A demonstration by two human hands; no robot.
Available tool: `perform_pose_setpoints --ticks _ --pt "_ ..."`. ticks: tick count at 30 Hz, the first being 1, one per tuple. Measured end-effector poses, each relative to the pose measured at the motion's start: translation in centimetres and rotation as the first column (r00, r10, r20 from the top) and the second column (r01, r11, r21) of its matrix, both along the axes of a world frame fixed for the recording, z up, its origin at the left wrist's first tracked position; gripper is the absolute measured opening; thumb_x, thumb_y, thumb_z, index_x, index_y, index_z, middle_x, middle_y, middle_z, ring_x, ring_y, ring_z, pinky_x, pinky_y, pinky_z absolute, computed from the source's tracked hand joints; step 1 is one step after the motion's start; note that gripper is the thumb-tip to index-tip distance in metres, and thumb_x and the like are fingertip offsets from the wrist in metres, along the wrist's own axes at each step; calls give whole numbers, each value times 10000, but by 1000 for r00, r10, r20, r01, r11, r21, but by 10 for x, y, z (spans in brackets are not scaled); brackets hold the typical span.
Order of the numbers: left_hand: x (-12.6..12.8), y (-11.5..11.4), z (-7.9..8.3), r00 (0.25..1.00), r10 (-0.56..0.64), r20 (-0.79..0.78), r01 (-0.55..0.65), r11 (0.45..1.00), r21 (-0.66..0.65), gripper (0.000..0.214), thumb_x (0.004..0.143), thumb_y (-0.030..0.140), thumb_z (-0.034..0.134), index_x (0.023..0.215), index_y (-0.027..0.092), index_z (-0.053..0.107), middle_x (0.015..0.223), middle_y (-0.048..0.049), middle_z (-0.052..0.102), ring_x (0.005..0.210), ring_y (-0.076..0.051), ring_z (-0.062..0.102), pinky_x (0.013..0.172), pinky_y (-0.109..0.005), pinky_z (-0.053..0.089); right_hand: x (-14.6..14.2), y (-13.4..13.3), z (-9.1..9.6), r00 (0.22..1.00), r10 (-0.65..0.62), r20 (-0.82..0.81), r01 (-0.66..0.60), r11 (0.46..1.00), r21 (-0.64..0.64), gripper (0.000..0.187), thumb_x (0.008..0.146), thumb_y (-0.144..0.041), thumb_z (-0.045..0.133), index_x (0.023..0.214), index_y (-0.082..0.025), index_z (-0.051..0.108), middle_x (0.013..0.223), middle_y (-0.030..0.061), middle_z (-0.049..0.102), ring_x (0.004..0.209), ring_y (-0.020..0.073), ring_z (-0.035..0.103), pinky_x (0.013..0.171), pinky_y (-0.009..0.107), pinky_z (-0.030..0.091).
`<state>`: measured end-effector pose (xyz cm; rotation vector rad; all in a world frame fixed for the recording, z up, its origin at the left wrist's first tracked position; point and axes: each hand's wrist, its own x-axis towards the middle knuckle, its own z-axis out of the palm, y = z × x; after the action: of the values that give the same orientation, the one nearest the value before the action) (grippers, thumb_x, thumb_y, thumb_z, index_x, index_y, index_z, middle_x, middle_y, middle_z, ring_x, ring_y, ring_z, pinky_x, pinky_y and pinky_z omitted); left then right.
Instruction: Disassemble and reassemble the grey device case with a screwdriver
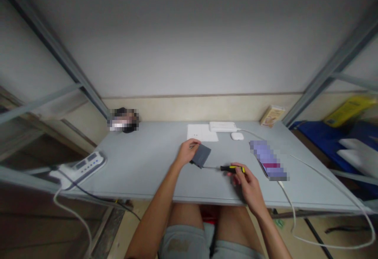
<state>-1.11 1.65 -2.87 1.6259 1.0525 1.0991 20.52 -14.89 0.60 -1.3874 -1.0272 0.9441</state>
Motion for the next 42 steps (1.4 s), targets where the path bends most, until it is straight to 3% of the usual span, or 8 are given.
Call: perform_pose_setpoints --ticks 6,9,16,21,25,27,34,42 --pt "-2 -8 11 997 -5 -72 21 975 223 151 890 193 584 945 178 724 1015 -80 736 972 -194 679 931 -344 542 3 -1 -4 997 -52 -59 54 998 35 523 846 -655 625 1066 -181 653 756 63 718 566 149 529 573 289 448" --pt "-2 -16 20 978 -76 -194 144 919 366 157 908 225 615 988 210 750 1111 -93 719 1107 -226 627 1049 -412 470 4 0 -4 991 -88 -102 94 994 57 515 852 -639 629 1106 -191 643 786 58 717 564 147 528 570 290 444" --pt "6 -22 21 924 -127 -361 276 874 399 107 896 238 682 871 257 785 1136 -61 726 1160 -247 579 1083 -453 413 6 1 -6 995 -73 -70 76 996 43 542 863 -638 618 1179 -199 649 657 12 647 588 170 545 600 302 440" --pt "-1 -9 17 941 -13 -338 150 912 381 106 880 232 706 799 244 773 982 -51 735 1035 -226 605 1006 -407 454 6 0 -7 994 -73 -75 78 995 56 520 862 -643 615 1143 -206 643 808 56 722 592 158 547 595 300 443" --pt "-16 10 13 876 332 -351 -171 892 418 123 918 242 662 902 250 784 993 -64 716 1028 -250 564 979 -419 441 3 -1 -2 997 -65 -49 66 997 29 511 844 -657 628 1062 -197 653 741 47 704 579 158 533 588 295 447" --pt "-20 18 11 818 407 -406 -231 879 416 104 903 249 685 914 257 788 1000 -70 703 1026 -265 547 964 -425 432 2 -1 0 999 -38 -12 38 999 11 513 824 -661 647 1034 -194 667 698 35 685 584 163 536 585 292 448" --pt "-15 25 1 754 402 -520 -184 889 420 148 927 313 667 1010 266 780 1077 -85 652 1065 -273 527 953 -423 404 2 -1 0 1000 -4 -22 5 1000 12 518 817 -664 647 1036 -195 669 731 46 701 583 172 545 584 306 458" --pt "-17 9 5 814 461 -352 -283 845 453 186 972 281 580 960 265 765 1018 -68 667 1033 -244 560 964 -409 410 -1 -2 6 999 2 44 -1 1000 -14 500 804 -669 646 1011 -215 686 687 38 694 568 185 543 565 314 441"
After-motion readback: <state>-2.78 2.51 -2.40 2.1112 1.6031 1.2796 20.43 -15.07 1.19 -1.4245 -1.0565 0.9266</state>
